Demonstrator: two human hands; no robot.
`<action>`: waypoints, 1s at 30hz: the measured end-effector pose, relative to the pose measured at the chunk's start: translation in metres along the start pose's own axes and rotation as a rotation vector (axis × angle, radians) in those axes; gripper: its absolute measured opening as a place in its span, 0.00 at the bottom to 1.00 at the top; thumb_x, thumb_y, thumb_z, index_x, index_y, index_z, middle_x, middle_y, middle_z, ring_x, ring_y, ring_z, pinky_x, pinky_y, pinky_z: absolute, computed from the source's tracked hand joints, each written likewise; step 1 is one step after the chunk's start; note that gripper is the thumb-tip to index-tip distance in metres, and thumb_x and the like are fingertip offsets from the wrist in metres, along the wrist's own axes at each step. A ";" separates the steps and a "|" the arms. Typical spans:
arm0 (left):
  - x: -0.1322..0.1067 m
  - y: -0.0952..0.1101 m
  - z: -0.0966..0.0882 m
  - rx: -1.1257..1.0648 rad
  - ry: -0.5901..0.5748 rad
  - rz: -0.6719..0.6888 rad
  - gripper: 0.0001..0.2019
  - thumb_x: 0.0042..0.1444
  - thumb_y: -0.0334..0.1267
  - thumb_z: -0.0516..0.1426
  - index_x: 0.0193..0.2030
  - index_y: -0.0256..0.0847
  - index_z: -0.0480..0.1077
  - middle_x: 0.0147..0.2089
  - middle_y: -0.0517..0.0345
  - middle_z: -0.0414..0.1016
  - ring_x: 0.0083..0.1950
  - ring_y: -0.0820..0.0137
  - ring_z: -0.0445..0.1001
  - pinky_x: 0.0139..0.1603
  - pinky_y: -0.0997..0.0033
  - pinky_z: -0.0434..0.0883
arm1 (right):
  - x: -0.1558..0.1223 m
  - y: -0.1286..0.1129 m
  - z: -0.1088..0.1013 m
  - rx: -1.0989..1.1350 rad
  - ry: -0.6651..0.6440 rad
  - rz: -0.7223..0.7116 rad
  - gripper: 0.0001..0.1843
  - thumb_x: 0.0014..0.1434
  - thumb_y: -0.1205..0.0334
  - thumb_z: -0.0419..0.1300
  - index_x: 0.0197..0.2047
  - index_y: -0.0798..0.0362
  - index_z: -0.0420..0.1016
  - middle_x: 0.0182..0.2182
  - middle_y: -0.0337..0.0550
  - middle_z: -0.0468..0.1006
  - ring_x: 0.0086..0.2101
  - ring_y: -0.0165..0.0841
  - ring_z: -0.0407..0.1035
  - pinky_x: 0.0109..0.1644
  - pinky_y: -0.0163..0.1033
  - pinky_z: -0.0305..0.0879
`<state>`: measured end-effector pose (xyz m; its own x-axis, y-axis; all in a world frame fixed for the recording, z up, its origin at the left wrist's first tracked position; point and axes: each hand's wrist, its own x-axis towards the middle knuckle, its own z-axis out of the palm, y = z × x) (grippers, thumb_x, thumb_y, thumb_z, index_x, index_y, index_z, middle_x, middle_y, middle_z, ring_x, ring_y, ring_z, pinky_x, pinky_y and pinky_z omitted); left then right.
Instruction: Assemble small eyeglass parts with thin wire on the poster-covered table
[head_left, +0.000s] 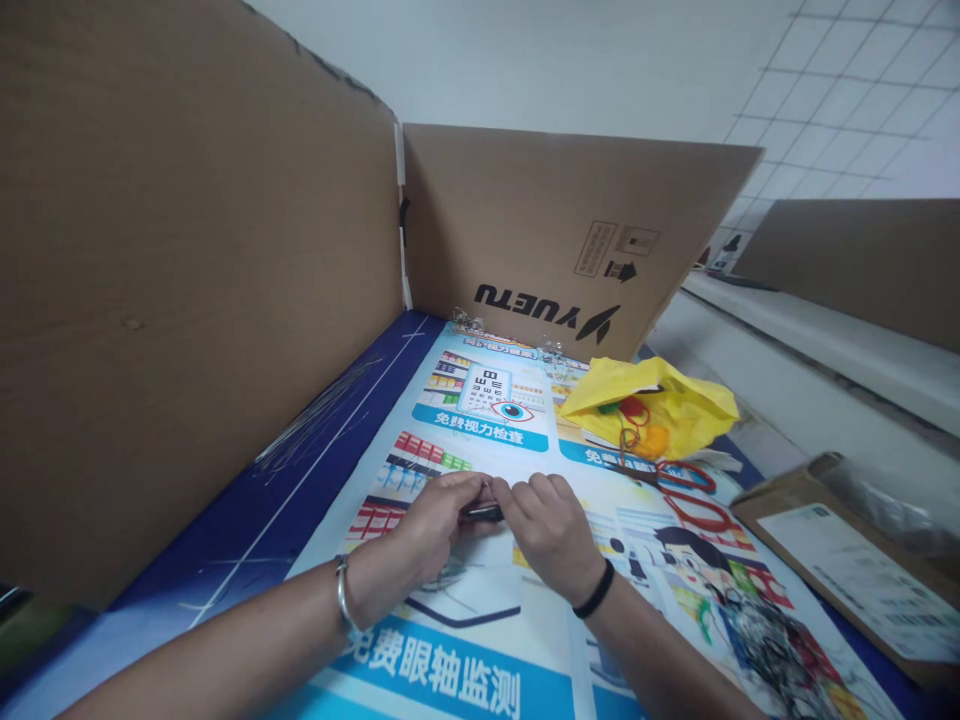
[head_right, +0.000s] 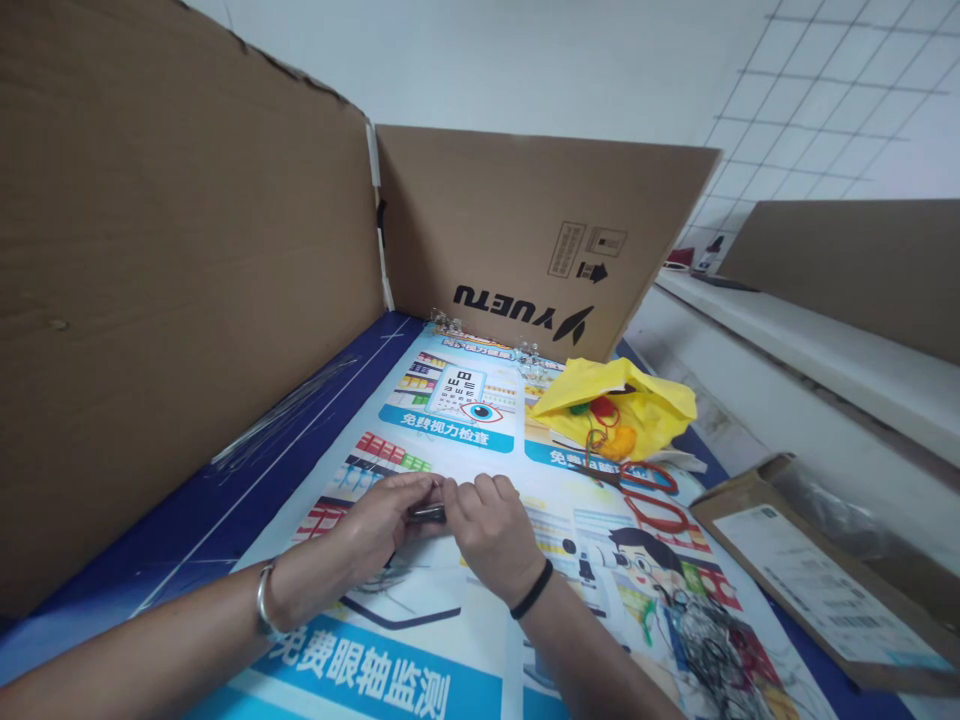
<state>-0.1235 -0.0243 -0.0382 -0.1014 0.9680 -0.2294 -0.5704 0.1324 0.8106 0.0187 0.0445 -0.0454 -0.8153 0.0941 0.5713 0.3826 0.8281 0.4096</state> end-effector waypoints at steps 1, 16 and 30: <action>0.001 -0.001 -0.001 0.019 0.007 0.025 0.06 0.50 0.36 0.58 0.29 0.35 0.71 0.31 0.55 0.71 0.34 0.71 0.70 0.40 0.67 0.70 | 0.000 0.000 0.000 0.001 -0.004 0.008 0.11 0.61 0.70 0.52 0.46 0.59 0.71 0.26 0.42 0.68 0.30 0.33 0.57 0.34 0.43 0.50; 0.002 -0.001 -0.011 0.558 -0.020 0.356 0.13 0.56 0.41 0.54 0.42 0.38 0.74 0.45 0.49 0.77 0.47 0.64 0.73 0.51 0.63 0.67 | -0.001 -0.009 0.006 0.242 -0.469 0.346 0.06 0.54 0.71 0.56 0.31 0.53 0.73 0.27 0.41 0.74 0.31 0.34 0.64 0.35 0.39 0.52; 0.006 0.016 -0.018 0.773 -0.087 0.455 0.12 0.59 0.41 0.50 0.40 0.39 0.72 0.40 0.53 0.76 0.44 0.67 0.73 0.47 0.68 0.68 | -0.003 -0.011 0.015 0.380 -0.538 0.459 0.11 0.53 0.70 0.54 0.37 0.51 0.75 0.33 0.43 0.75 0.38 0.35 0.64 0.44 0.38 0.56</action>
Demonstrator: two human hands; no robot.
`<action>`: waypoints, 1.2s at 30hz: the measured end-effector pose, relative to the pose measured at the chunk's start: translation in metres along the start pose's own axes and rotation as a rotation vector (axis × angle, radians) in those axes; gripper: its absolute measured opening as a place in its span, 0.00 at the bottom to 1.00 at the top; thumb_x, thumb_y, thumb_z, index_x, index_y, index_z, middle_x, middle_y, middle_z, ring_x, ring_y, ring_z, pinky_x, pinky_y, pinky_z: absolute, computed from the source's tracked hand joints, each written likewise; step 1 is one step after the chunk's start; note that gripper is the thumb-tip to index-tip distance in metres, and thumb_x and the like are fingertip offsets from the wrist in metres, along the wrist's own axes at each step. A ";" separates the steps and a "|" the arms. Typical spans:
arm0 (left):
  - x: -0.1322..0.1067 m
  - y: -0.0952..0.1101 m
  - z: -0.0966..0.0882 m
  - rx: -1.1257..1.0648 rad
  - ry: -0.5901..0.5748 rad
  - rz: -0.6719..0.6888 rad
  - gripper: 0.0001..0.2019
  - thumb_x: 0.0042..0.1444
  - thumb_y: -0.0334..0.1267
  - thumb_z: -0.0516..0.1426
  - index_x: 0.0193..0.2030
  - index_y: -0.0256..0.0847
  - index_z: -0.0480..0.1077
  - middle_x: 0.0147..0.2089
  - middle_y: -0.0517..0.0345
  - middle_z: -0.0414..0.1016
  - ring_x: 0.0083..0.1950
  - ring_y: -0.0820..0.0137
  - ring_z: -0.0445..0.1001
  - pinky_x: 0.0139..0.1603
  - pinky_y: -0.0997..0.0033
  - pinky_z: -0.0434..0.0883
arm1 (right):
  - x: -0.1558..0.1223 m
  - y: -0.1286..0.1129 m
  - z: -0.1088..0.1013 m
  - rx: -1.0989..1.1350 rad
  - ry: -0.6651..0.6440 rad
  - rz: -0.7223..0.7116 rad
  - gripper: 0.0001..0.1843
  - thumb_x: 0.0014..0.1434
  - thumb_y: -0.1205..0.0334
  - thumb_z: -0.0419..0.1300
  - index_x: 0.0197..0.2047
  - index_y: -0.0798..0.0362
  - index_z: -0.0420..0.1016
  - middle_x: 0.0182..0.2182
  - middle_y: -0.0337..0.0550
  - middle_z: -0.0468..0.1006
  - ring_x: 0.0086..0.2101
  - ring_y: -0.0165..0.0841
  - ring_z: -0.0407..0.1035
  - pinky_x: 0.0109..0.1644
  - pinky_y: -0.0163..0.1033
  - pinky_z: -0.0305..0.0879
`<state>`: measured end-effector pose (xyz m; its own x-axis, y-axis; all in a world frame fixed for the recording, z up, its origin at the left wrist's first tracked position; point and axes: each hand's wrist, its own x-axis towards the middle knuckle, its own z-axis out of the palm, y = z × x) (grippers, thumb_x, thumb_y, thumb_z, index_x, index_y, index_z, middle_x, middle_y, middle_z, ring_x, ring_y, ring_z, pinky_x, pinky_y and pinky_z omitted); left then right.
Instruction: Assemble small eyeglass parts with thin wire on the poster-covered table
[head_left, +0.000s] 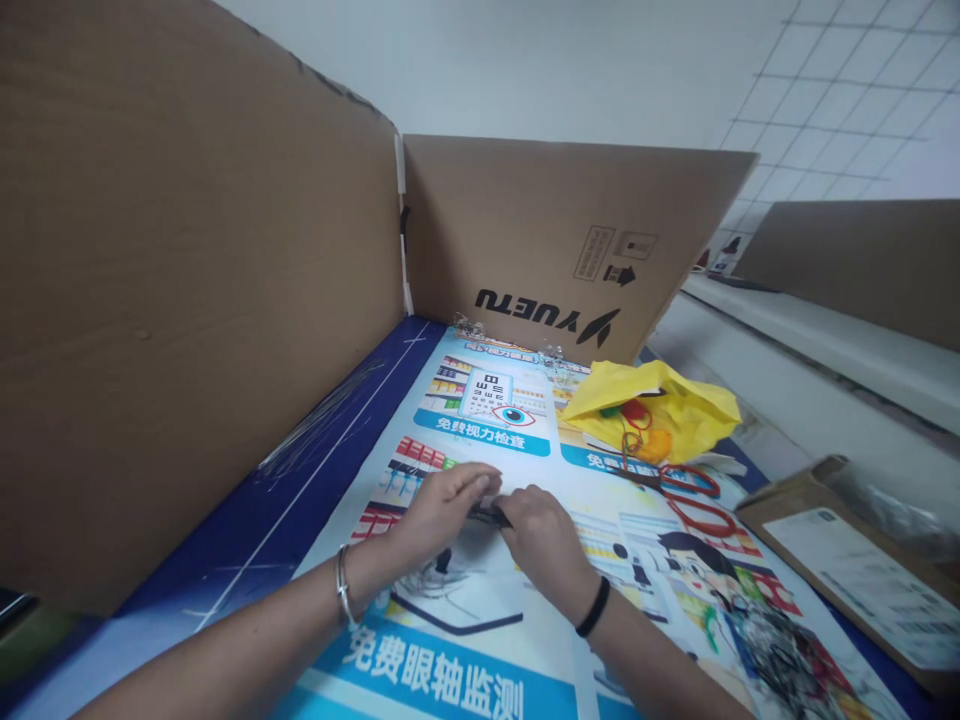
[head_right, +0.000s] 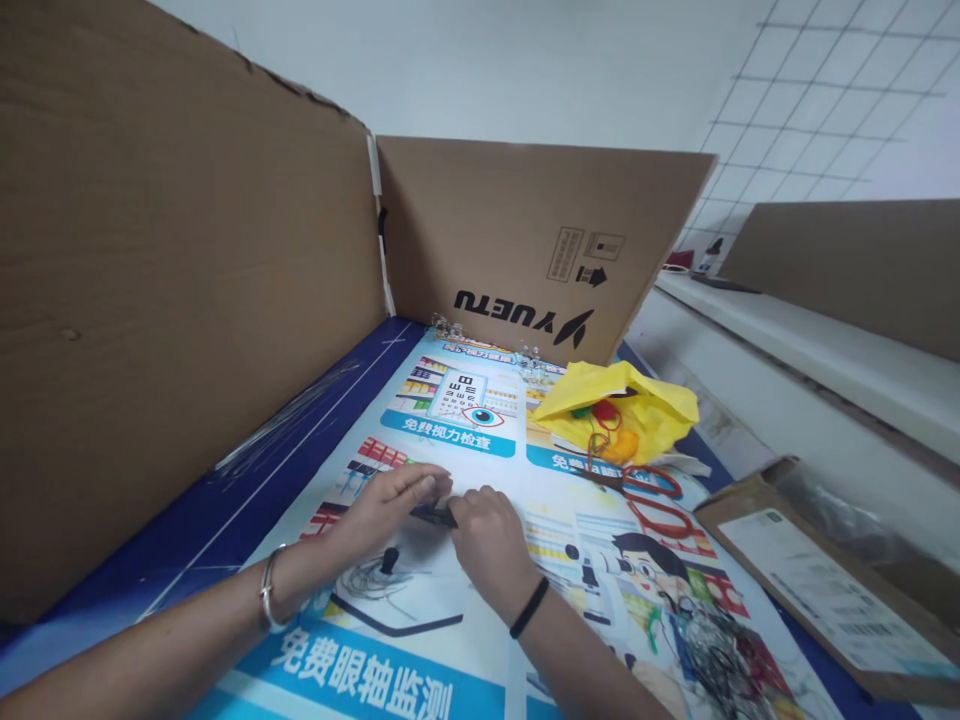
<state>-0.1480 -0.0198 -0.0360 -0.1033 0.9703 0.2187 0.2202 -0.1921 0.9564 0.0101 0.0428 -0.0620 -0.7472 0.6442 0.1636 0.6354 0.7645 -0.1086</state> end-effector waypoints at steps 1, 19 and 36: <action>0.005 0.000 -0.008 0.007 0.039 -0.005 0.12 0.59 0.41 0.50 0.40 0.39 0.71 0.41 0.53 0.76 0.44 0.67 0.73 0.46 0.68 0.68 | 0.000 0.001 0.002 0.020 0.019 -0.009 0.12 0.53 0.71 0.54 0.39 0.50 0.74 0.33 0.42 0.75 0.39 0.35 0.64 0.45 0.38 0.56; 0.033 -0.041 -0.069 0.791 -0.047 -0.053 0.11 0.50 0.28 0.51 0.34 0.41 0.74 0.41 0.57 0.74 0.46 0.69 0.71 0.49 0.73 0.65 | 0.004 0.006 0.003 0.132 0.014 0.000 0.13 0.53 0.71 0.55 0.41 0.50 0.73 0.34 0.40 0.73 0.39 0.33 0.62 0.46 0.37 0.54; -0.029 0.043 -0.071 1.174 -0.482 -0.229 0.08 0.51 0.33 0.52 0.29 0.40 0.72 0.34 0.50 0.76 0.34 0.62 0.72 0.34 0.66 0.63 | 0.007 0.010 0.003 0.127 -0.010 -0.028 0.12 0.54 0.69 0.55 0.41 0.49 0.72 0.34 0.39 0.74 0.38 0.33 0.63 0.45 0.37 0.53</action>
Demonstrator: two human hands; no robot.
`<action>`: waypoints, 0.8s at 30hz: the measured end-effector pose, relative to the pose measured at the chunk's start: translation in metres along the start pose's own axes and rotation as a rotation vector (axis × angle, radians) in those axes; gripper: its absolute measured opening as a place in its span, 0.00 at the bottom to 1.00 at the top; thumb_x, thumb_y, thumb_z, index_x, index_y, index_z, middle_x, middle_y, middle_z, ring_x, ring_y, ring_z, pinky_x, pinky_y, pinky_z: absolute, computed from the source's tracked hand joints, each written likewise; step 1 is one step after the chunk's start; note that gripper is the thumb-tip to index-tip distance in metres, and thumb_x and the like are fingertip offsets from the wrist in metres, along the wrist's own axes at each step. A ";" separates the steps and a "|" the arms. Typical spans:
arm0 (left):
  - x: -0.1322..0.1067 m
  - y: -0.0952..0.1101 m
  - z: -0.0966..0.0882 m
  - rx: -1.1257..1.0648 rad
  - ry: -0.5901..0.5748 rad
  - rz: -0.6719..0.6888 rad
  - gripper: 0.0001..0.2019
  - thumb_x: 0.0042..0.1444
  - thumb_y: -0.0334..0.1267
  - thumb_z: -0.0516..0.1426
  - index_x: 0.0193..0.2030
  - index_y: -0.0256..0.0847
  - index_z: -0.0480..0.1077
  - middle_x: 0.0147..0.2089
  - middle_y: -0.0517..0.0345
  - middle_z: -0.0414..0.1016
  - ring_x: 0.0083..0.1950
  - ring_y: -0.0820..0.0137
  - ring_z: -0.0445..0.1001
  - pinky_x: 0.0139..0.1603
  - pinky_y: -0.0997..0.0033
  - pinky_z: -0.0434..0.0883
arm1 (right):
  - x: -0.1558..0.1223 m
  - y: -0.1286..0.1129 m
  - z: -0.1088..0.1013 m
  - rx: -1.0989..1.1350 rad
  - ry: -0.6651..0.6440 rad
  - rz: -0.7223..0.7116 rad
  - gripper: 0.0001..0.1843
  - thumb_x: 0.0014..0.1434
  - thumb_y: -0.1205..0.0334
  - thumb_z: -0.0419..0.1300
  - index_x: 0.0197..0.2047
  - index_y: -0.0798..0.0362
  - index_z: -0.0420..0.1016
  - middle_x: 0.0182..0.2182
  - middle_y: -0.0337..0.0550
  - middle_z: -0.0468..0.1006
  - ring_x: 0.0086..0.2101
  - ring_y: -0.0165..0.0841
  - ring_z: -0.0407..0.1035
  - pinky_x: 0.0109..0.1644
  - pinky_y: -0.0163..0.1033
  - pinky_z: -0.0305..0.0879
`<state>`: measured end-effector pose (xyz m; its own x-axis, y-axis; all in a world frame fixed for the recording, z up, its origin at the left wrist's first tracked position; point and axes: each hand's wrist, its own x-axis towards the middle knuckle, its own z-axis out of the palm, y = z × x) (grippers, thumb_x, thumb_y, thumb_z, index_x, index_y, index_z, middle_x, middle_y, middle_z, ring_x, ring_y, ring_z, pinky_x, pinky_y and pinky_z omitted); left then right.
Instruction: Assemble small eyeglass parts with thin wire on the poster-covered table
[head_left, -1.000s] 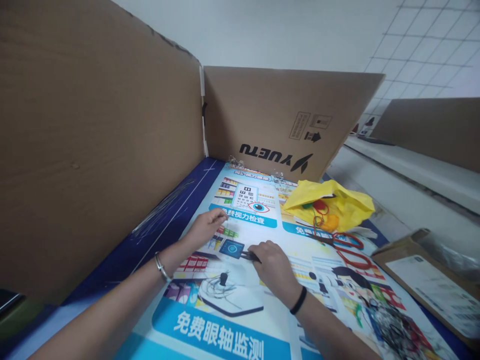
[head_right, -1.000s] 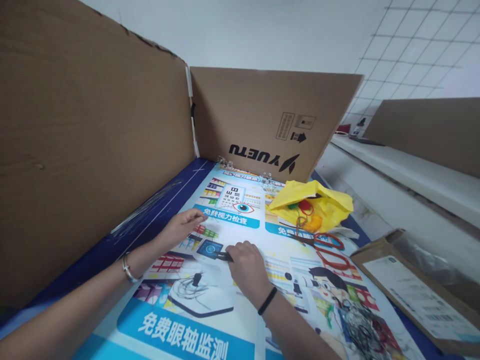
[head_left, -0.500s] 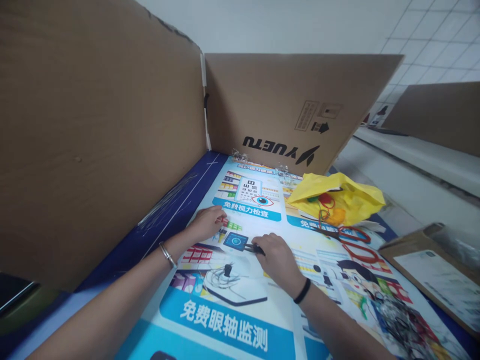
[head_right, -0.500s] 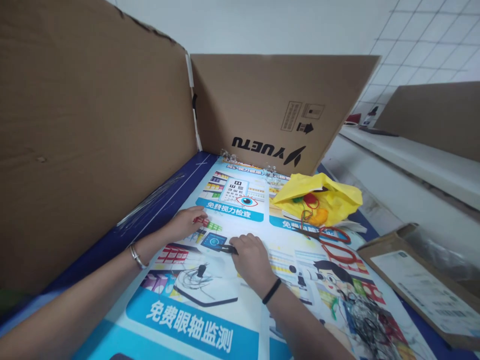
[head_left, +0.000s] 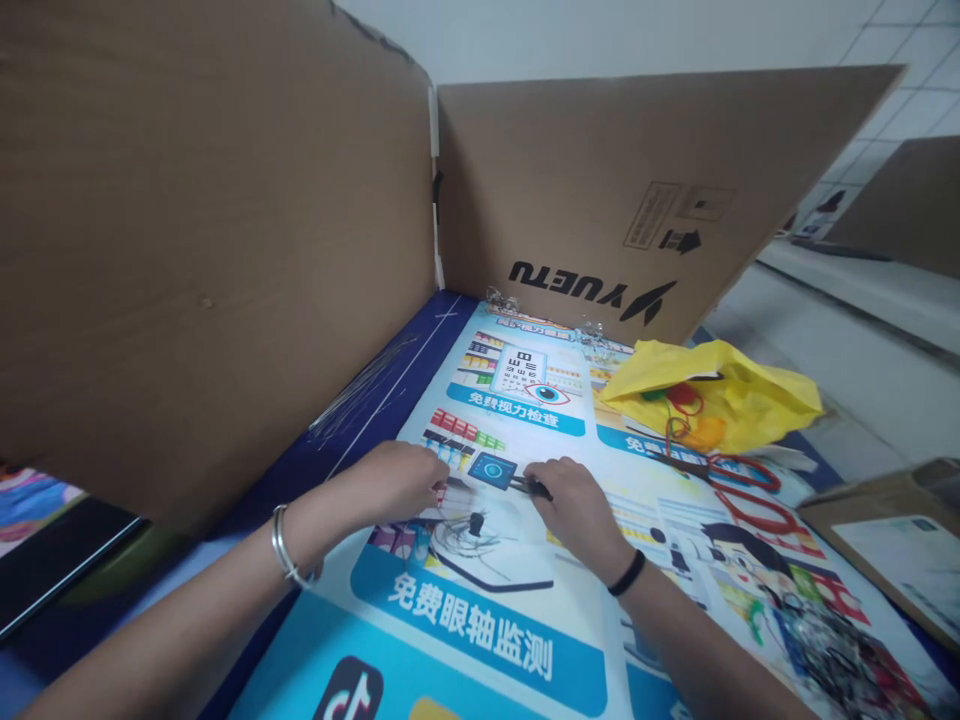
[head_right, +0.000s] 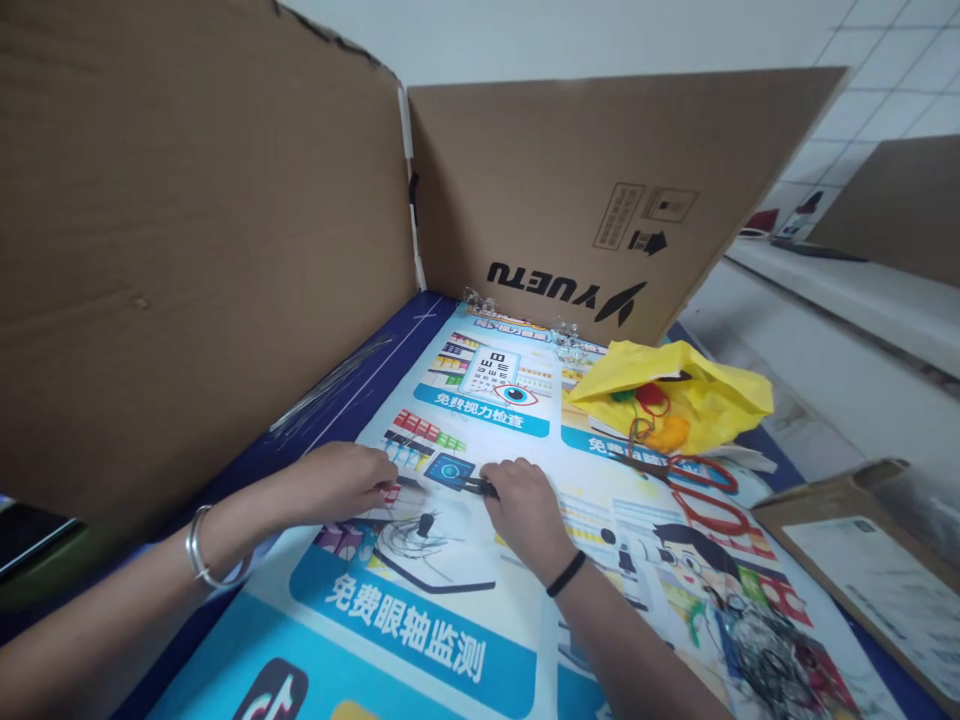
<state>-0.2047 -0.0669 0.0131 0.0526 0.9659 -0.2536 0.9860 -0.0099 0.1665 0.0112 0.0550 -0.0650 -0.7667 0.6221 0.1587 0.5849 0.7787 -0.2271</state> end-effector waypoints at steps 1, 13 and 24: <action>-0.004 0.000 0.004 0.021 0.008 -0.024 0.08 0.51 0.33 0.51 0.30 0.39 0.72 0.34 0.48 0.76 0.34 0.61 0.72 0.33 0.65 0.64 | 0.000 0.000 -0.001 0.002 -0.002 -0.001 0.11 0.54 0.69 0.55 0.40 0.49 0.72 0.34 0.39 0.74 0.38 0.33 0.63 0.45 0.37 0.54; -0.012 0.006 0.033 0.078 0.048 -0.152 0.11 0.50 0.27 0.49 0.34 0.34 0.72 0.36 0.40 0.76 0.33 0.56 0.75 0.31 0.63 0.67 | 0.001 -0.003 -0.001 -0.039 -0.002 -0.014 0.12 0.53 0.70 0.54 0.40 0.50 0.72 0.33 0.40 0.73 0.38 0.32 0.62 0.44 0.35 0.53; -0.024 0.015 0.038 0.087 0.157 -0.247 0.14 0.57 0.34 0.45 0.40 0.36 0.71 0.41 0.43 0.76 0.38 0.59 0.76 0.36 0.65 0.68 | -0.002 -0.007 -0.005 -0.092 -0.007 -0.021 0.11 0.54 0.69 0.54 0.41 0.51 0.71 0.36 0.42 0.73 0.40 0.33 0.63 0.45 0.35 0.52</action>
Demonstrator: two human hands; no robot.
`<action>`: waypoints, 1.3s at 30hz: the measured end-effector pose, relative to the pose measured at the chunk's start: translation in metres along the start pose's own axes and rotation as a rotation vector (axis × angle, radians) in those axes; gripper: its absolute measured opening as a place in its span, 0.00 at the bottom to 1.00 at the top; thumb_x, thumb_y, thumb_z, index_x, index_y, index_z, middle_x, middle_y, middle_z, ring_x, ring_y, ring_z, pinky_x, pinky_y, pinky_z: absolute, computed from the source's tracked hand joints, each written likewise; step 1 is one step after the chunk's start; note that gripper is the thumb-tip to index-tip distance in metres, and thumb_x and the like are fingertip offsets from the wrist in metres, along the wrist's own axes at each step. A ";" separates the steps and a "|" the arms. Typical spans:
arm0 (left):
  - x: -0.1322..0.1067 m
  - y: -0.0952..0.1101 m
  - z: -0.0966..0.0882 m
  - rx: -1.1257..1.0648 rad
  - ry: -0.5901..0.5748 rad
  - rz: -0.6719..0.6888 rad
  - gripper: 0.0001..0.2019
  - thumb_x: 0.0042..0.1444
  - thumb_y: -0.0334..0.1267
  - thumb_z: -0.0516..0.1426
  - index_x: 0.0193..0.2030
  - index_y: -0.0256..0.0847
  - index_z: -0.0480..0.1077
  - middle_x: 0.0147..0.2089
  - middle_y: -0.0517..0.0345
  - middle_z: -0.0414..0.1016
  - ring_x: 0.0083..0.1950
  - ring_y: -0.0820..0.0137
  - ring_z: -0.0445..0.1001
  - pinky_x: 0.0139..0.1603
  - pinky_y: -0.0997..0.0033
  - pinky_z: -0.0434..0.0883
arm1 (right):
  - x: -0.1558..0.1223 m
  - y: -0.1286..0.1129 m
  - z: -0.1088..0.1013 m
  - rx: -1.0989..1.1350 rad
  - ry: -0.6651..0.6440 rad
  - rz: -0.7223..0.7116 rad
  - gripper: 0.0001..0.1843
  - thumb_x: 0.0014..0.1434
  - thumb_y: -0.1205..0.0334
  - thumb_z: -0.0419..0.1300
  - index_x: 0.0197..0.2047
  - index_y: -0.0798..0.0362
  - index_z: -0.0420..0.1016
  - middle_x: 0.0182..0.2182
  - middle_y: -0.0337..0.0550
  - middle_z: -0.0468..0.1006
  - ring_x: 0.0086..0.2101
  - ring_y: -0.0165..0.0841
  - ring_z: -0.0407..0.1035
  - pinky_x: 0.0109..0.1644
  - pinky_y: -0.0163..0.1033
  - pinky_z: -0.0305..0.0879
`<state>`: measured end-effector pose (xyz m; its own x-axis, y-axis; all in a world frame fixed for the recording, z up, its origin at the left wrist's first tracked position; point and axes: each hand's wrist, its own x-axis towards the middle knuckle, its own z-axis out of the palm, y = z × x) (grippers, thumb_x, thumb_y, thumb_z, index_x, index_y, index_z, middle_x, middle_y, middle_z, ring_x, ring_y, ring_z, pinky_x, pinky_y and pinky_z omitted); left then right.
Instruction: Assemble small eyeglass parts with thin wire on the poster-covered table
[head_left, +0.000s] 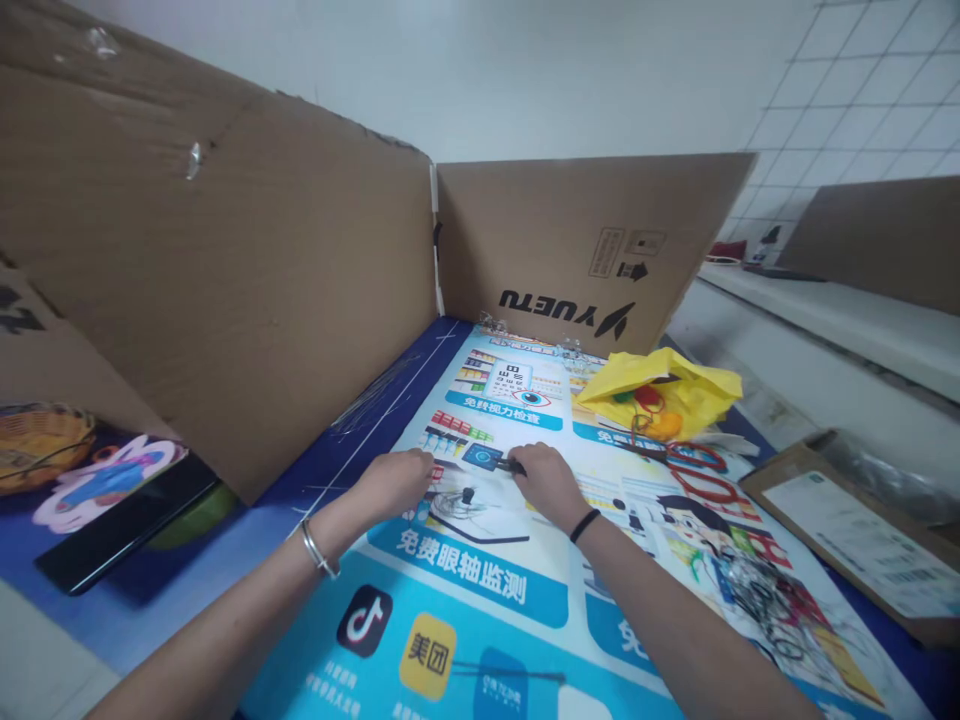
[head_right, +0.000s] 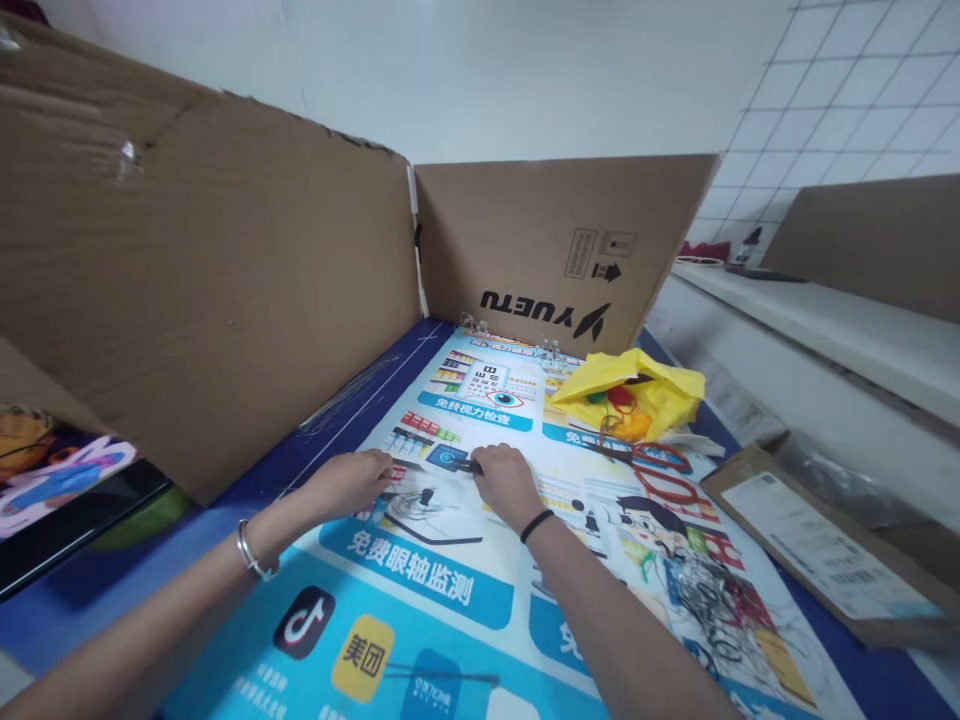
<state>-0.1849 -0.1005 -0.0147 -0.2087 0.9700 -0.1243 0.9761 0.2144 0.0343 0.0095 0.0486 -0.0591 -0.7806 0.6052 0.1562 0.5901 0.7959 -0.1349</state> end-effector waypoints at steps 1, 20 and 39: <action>-0.002 0.001 0.001 0.007 0.001 -0.011 0.14 0.56 0.35 0.46 0.40 0.37 0.71 0.41 0.42 0.76 0.38 0.59 0.76 0.36 0.64 0.69 | 0.000 0.000 0.000 -0.007 -0.002 0.001 0.11 0.54 0.69 0.54 0.41 0.51 0.71 0.36 0.42 0.73 0.40 0.33 0.63 0.45 0.35 0.52; -0.015 0.014 -0.012 0.049 0.075 -0.080 0.14 0.58 0.34 0.43 0.36 0.36 0.70 0.38 0.42 0.76 0.38 0.58 0.76 0.34 0.65 0.67 | -0.006 0.002 0.001 0.116 0.113 -0.069 0.09 0.52 0.71 0.54 0.37 0.55 0.73 0.34 0.46 0.75 0.40 0.36 0.64 0.44 0.38 0.52; 0.061 0.073 -0.013 -0.382 0.365 0.279 0.12 0.59 0.32 0.44 0.39 0.39 0.69 0.39 0.51 0.73 0.41 0.64 0.72 0.38 0.69 0.65 | -0.001 -0.005 -0.017 1.306 0.123 0.252 0.15 0.47 0.50 0.61 0.25 0.55 0.68 0.17 0.34 0.64 0.21 0.26 0.56 0.27 0.34 0.53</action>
<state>-0.1277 -0.0242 -0.0068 -0.0203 0.9578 0.2869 0.9205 -0.0941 0.3793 0.0110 0.0442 -0.0418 -0.6155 0.7854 0.0658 0.0319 0.1083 -0.9936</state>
